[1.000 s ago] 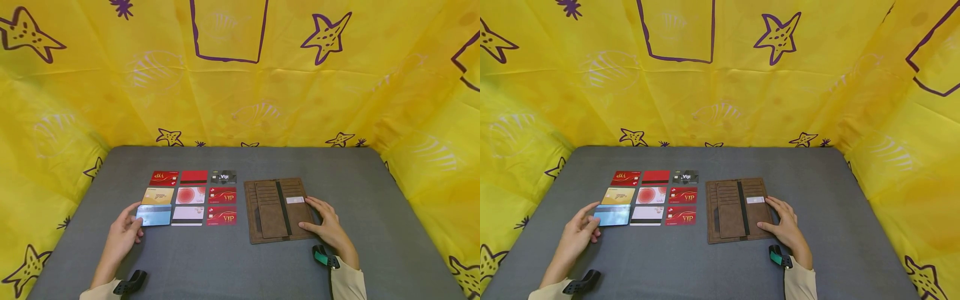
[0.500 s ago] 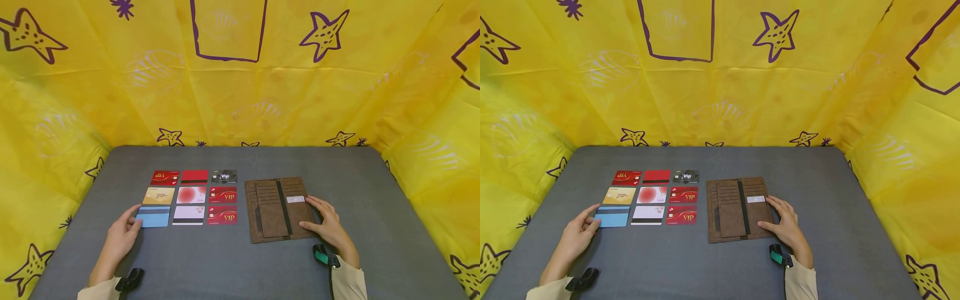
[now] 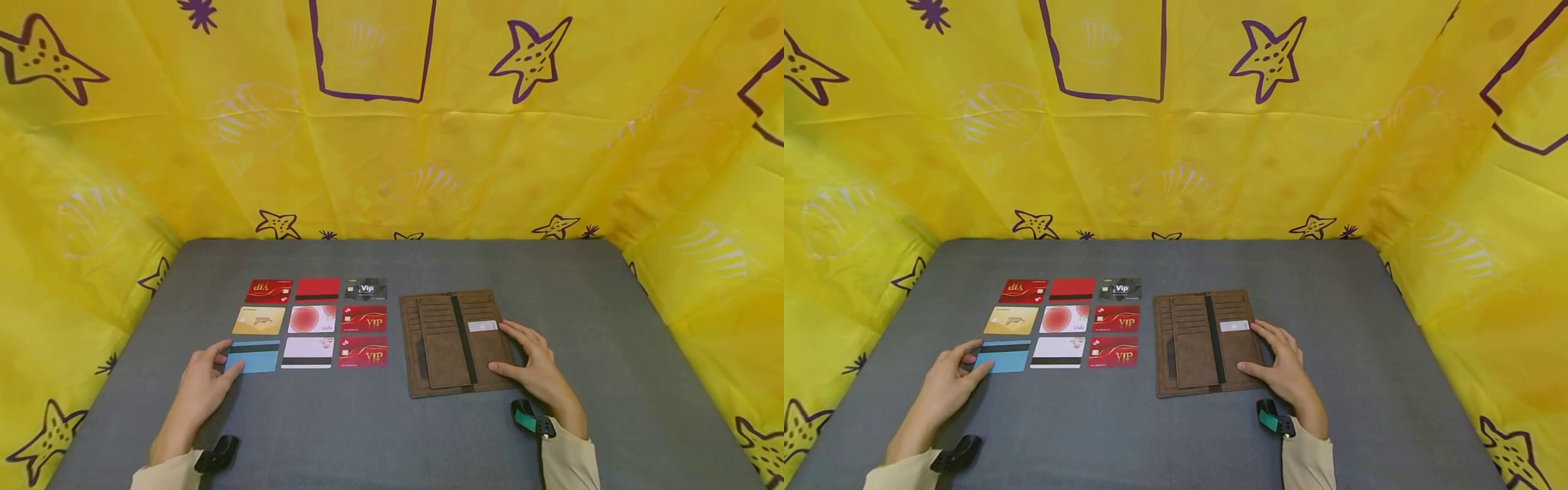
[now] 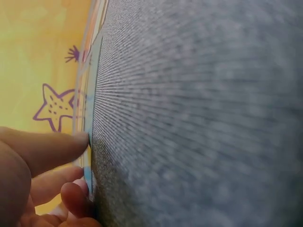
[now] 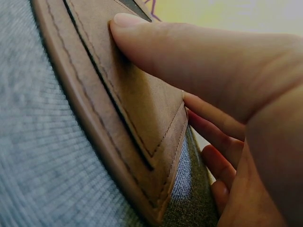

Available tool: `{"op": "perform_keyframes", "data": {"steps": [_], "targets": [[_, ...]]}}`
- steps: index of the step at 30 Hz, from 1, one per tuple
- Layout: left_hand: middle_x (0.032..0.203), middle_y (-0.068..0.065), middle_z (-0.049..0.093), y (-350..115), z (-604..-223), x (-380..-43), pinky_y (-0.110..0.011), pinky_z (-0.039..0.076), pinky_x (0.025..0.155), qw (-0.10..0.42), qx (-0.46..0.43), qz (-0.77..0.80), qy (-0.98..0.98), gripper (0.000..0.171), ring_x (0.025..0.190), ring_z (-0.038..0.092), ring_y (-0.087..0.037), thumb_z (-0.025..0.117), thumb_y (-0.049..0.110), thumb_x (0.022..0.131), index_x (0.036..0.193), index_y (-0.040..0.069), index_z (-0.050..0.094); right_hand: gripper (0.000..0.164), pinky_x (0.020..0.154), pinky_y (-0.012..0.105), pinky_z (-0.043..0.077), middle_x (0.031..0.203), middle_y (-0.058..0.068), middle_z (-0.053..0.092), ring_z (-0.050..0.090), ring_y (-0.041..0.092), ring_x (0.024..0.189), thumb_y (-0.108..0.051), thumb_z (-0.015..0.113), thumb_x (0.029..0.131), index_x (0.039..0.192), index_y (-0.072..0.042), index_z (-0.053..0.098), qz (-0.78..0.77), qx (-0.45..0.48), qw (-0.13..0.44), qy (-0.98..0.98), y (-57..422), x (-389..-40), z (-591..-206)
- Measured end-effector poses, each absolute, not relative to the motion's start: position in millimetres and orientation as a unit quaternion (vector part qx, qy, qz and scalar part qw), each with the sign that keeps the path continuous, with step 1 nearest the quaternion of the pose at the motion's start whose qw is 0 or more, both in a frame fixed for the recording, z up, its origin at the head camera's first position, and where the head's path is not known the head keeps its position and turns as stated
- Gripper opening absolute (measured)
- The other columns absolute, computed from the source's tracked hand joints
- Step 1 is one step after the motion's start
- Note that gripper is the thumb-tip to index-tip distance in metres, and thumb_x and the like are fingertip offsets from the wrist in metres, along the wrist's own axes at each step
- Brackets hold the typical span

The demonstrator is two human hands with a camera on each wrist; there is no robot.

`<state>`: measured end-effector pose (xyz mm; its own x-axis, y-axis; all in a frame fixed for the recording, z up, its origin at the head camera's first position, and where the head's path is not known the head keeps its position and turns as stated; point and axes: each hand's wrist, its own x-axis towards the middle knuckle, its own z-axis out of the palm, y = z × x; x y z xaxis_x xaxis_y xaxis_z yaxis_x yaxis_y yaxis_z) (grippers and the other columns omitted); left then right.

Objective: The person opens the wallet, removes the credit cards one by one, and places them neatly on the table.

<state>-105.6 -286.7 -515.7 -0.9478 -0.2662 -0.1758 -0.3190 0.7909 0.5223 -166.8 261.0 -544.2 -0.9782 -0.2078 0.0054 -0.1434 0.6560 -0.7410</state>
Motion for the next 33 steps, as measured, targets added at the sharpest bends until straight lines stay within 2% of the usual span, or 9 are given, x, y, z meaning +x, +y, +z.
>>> {"op": "perform_keyframes", "data": {"steps": [9, 13, 19, 22, 27, 33], "targets": [[0.108, -0.031, 0.054, -288.1, -511.7, -106.6, -0.039, 0.043, 0.073, 0.028, -0.148, 0.285, 0.946, 0.051, 0.088, 0.062, -0.036, 0.062, 0.014, 0.094, 0.136, -0.009, 0.046, 0.075, 0.101, 0.07, 0.015, 0.153, 0.021, 0.039, 0.021, 0.049, 0.14, -0.029, 0.082, 0.079, 0.143, -0.006, 0.05, -0.402, -0.093, 0.043, 0.91, 260.7, -166.8, -541.3], [0.108, -0.031, 0.055, -286.6, -511.5, -106.8, -0.041, 0.042, 0.076, 0.021, -0.161, 0.29, 0.943, 0.049, 0.092, 0.059, -0.038, 0.062, 0.014, 0.093, 0.135, -0.008, 0.048, 0.075, 0.101, 0.07, 0.015, 0.152, 0.021, 0.039, 0.02, 0.049, 0.14, -0.029, 0.082, 0.079, 0.143, -0.006, 0.05, -0.402, -0.093, 0.042, 0.91, 260.9, -167.1, -541.5], [0.108, -0.032, 0.053, -285.1, -511.5, -108.2, -0.054, 0.04, 0.084, 0.03, -0.178, 0.298, 0.937, 0.048, 0.101, 0.05, -0.043, 0.06, 0.014, 0.095, 0.136, -0.007, 0.046, 0.075, 0.101, 0.07, 0.015, 0.152, 0.021, 0.04, 0.022, 0.049, 0.14, -0.029, 0.082, 0.079, 0.143, -0.006, 0.05, -0.403, -0.094, 0.04, 0.909, 260.8, -166.7, -542.0], [0.108, -0.033, 0.052, -284.4, -511.3, -108.6, -0.056, 0.04, 0.084, 0.037, -0.181, 0.297, 0.937, 0.051, 0.101, 0.048, -0.045, 0.06, 0.017, 0.095, 0.137, -0.008, 0.045, 0.075, 0.101, 0.07, 0.016, 0.152, 0.021, 0.04, 0.022, 0.049, 0.14, -0.029, 0.082, 0.079, 0.143, -0.006, 0.05, -0.404, -0.094, 0.04, 0.909, 260.5, -166.4, -541.9], [0.112, -0.036, 0.049, -282.9, -512.0, -110.4, -0.057, 0.042, 0.083, 0.054, -0.191, 0.289, 0.936, 0.066, 0.104, 0.047, -0.046, 0.067, 0.029, 0.093, 0.139, -0.009, 0.04, 0.075, 0.101, 0.07, 0.015, 0.152, 0.021, 0.04, 0.022, 0.049, 0.14, -0.029, 0.082, 0.079, 0.143, -0.007, 0.05, -0.403, -0.094, 0.04, 0.909, 259.9, -166.2, -541.3], [0.114, -0.036, 0.05, -281.7, -512.8, -110.6, -0.057, 0.042, 0.082, 0.05, -0.205, 0.292, 0.933, 0.068, 0.104, 0.047, -0.046, 0.07, 0.029, 0.091, 0.139, -0.009, 0.04, 0.075, 0.101, 0.07, 0.015, 0.152, 0.021, 0.04, 0.022, 0.049, 0.14, -0.029, 0.082, 0.079, 0.143, -0.007, 0.05, -0.405, -0.094, 0.041, 0.909, 259.7, -166.1, -541.0]]}}
